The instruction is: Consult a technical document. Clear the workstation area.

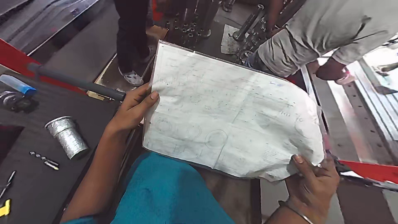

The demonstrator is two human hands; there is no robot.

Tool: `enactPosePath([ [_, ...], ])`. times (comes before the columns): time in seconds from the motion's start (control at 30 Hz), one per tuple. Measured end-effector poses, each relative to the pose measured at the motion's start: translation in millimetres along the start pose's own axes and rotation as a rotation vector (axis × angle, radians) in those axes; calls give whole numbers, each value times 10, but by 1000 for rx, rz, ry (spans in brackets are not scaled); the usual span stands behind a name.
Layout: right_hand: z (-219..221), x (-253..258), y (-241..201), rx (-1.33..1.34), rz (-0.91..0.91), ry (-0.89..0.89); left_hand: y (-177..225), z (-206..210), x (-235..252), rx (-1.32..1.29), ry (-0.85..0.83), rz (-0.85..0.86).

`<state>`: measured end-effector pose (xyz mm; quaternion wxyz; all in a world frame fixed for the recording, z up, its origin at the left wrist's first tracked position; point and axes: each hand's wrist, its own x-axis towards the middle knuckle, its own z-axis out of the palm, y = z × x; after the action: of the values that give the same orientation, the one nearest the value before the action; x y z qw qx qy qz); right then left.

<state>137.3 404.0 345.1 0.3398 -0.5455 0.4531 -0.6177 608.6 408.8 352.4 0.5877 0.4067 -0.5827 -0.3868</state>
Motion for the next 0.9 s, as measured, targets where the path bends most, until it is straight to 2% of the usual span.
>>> enactPosePath([
  [0.57, 57, -45, -64, 111, -15, -22, 160, -98, -98, 10, 59, 138],
  [0.9, 87, -30, -61, 151, -26, -45, 219, -99, -152, 33, 129, 154],
])
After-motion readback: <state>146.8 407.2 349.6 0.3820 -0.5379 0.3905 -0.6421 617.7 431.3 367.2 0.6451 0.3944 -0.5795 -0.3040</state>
